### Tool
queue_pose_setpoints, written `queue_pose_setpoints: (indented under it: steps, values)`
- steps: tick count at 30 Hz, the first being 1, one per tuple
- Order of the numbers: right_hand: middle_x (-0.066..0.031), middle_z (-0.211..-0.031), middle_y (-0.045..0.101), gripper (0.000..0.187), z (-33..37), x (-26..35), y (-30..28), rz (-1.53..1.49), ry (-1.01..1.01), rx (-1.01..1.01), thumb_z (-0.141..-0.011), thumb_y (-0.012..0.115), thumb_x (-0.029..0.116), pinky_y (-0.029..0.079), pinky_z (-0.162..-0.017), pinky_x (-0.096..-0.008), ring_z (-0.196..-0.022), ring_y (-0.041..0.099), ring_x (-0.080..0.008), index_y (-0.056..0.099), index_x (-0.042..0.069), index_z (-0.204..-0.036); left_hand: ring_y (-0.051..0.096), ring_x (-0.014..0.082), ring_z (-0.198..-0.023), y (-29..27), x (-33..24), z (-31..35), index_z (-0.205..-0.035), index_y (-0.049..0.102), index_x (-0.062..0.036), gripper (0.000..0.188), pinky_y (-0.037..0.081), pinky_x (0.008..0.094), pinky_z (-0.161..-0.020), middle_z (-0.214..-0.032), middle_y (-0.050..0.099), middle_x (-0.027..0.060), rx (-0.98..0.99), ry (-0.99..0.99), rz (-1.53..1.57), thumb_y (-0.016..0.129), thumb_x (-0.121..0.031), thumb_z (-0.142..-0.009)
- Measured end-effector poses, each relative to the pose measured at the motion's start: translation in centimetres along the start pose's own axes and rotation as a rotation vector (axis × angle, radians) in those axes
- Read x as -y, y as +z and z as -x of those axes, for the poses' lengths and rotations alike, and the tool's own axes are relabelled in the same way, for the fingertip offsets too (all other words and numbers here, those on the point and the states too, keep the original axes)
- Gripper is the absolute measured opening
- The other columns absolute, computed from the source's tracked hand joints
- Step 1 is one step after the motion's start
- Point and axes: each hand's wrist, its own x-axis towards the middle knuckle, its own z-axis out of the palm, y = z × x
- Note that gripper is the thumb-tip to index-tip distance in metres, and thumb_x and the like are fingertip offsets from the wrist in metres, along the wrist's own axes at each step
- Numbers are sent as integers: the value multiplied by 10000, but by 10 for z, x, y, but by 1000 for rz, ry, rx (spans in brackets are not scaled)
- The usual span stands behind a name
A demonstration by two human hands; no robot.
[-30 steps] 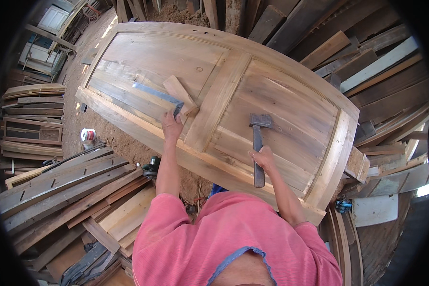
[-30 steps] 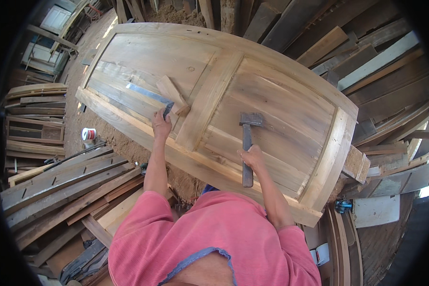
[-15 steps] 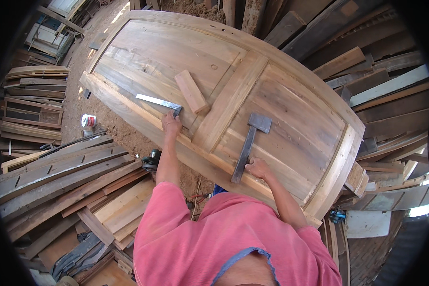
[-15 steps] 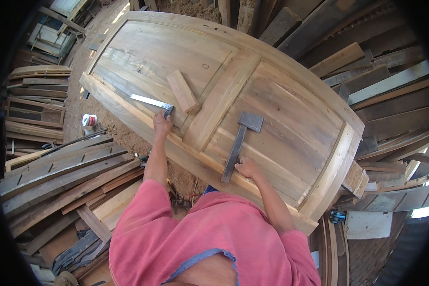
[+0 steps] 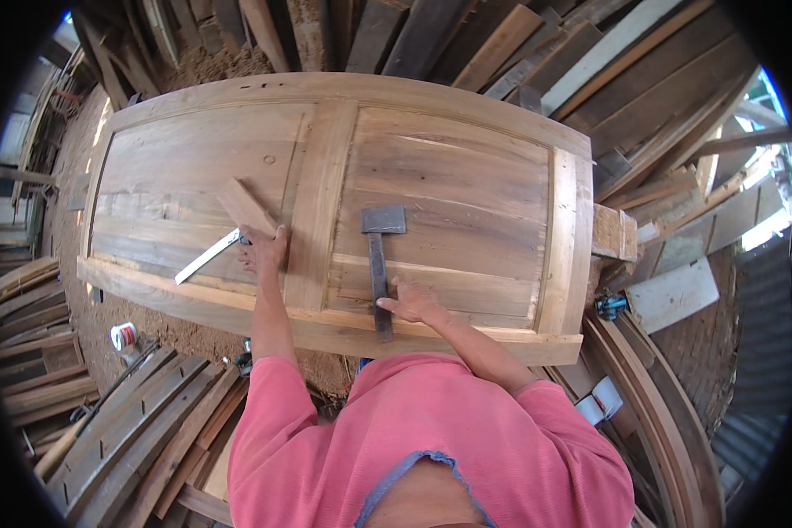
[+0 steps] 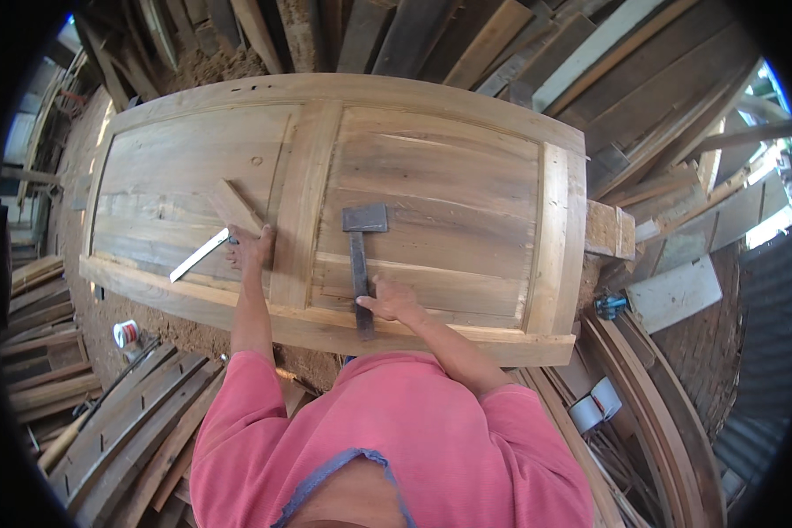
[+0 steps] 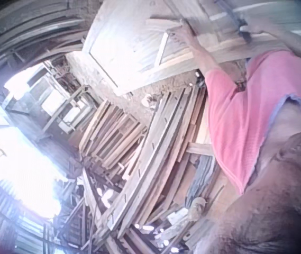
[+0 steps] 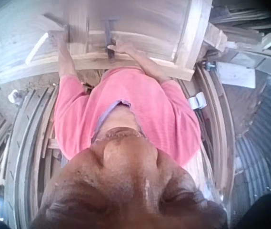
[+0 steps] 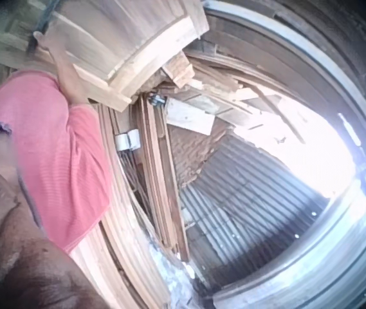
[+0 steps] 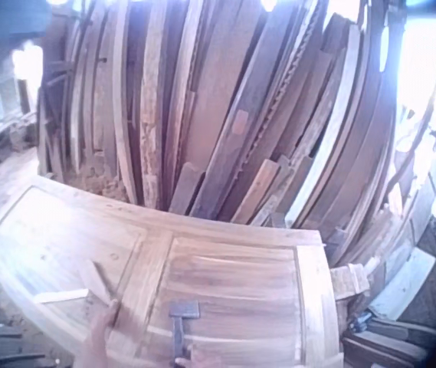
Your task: The person measures the wooden door frame using a square, then uses a hammer and a block of wood to adjust the fit of the door panel.
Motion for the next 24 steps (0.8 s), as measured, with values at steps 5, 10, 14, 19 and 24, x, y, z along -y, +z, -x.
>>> queue_pose_setpoints:
  steps: [5, 10, 14, 19, 24]
  values:
    - [-293, -1213, 660, 861, -3, 25, 5, -1, 118, 60, -901, 646, 590, 531, -967, -477, -1140, 661, -408, 374, -73, -1379, 312, 540, -1396, 8, 21, -32, -1621, 151, -176, 1041, 273, 632, -1156, -1590, 242, 296, -25, 116, -116, 723, -496, -812]
    - [-278, -1173, 675, 839, -9, 38, 10, -75, 187, 10, -870, 720, 514, 543, -944, -467, -1110, 675, -414, 351, -63, -1355, 335, 530, -1377, -12, 65, -74, -1594, 235, -161, 971, 306, 615, -1136, -1591, 254, 282, -114, 85, -134, 728, -491, -826]
    - [-276, -1151, 674, 797, -26, 32, 22, -83, 279, -15, -848, 728, 426, 546, -924, -464, -1080, 681, -410, 359, -72, -1350, 349, 525, -1377, -4, 45, -23, -1573, 241, -62, 980, 277, 618, -1147, -1585, 273, 300, -275, 163, -212, 721, -515, -848]
    - [-286, -1168, 657, 742, -33, -10, 26, -291, 131, -20, -787, 774, 348, 532, -933, -464, -1089, 663, -441, 438, -61, -1307, 259, 527, -1453, 73, 94, 59, -1562, 216, 48, 913, 201, 639, -1175, -1595, 226, 344, -232, 673, -152, 579, -499, -928]
    - [-234, -858, 624, 469, -13, -33, 12, -353, 30, -321, -715, 733, 149, 515, -740, -479, -787, 643, -411, 564, -36, -1111, 243, 530, -1456, 67, 78, 104, -1566, 229, 29, 896, 163, 636, -1188, -1572, 259, 356, -168, 676, -161, 565, -472, -904]
